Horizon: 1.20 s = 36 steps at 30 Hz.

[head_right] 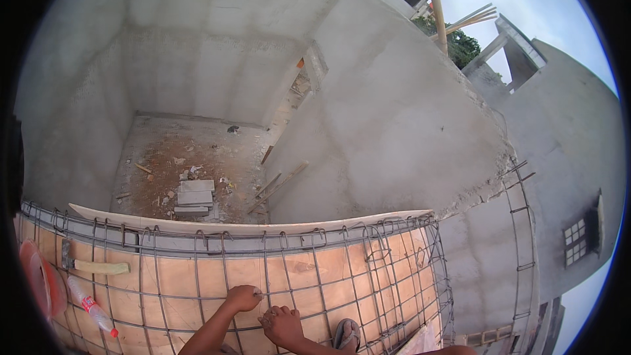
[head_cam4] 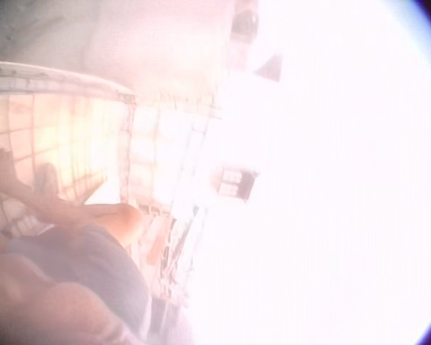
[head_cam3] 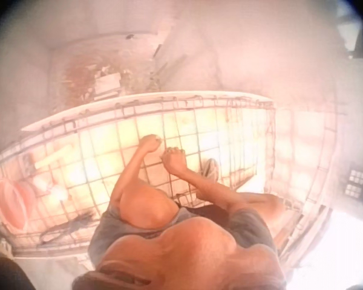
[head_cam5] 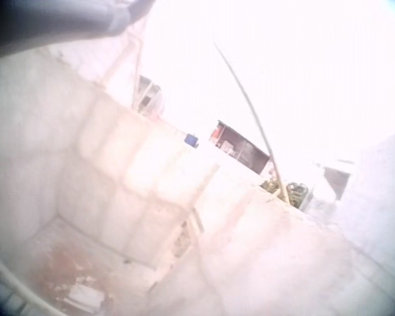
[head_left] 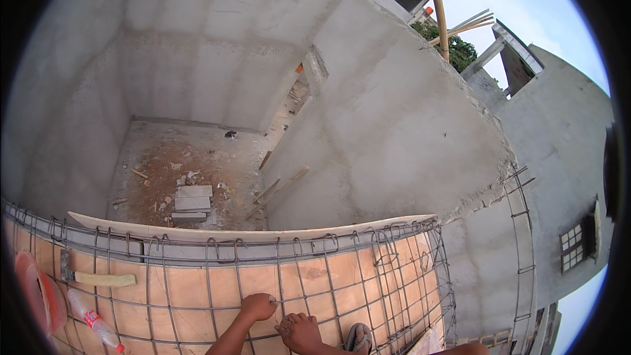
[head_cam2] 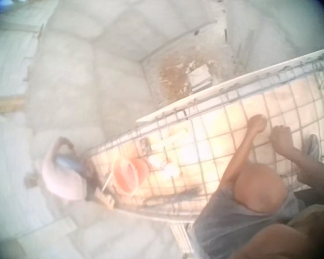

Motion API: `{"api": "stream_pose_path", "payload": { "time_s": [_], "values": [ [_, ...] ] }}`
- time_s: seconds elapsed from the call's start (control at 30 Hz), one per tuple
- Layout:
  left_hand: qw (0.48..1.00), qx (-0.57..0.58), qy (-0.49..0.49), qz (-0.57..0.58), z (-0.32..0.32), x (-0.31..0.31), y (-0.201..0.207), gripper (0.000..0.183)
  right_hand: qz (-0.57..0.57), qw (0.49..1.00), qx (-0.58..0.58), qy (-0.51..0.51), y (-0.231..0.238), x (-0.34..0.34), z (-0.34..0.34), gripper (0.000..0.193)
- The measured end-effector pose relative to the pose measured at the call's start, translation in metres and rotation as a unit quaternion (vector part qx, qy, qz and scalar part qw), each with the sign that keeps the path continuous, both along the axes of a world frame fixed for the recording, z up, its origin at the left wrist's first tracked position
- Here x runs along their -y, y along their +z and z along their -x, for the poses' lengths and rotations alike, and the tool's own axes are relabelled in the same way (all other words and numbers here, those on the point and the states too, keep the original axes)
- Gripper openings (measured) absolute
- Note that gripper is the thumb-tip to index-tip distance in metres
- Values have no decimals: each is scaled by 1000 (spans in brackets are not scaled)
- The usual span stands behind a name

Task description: The person uses their hands to tie and secure steel reinforcement wires onto a rebar grid over a wooden form at a construction site.

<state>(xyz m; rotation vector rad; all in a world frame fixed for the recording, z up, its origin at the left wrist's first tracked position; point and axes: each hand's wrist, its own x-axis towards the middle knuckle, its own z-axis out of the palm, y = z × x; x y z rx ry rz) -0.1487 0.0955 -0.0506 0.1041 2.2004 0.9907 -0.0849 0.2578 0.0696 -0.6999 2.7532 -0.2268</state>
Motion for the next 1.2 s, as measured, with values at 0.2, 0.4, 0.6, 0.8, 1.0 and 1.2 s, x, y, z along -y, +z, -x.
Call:
{"api": "stream_pose_path", "payload": {
  "time_s": [0.2,0.4,0.6,0.8,1.0,1.2],
  "values": [
    [995,-71,-16,-65,-2,10,13,37,61,953,277,-103,53,-3,119,41],
    [995,-81,30,-43,-5,6,-9,36,222,830,421,-291,56,70,194,42],
    [994,-71,64,-58,-5,5,4,39,327,797,408,-301,55,64,211,60],
    [996,-49,77,-23,1,-4,19,42,455,721,342,-396,-29,-23,160,50],
    [980,-51,192,-13,1,-3,8,39,291,841,365,-275,-64,-12,124,26],
    [960,-69,272,-18,0,-7,14,30,249,880,363,-177,-79,-19,133,34]
  ]
}}
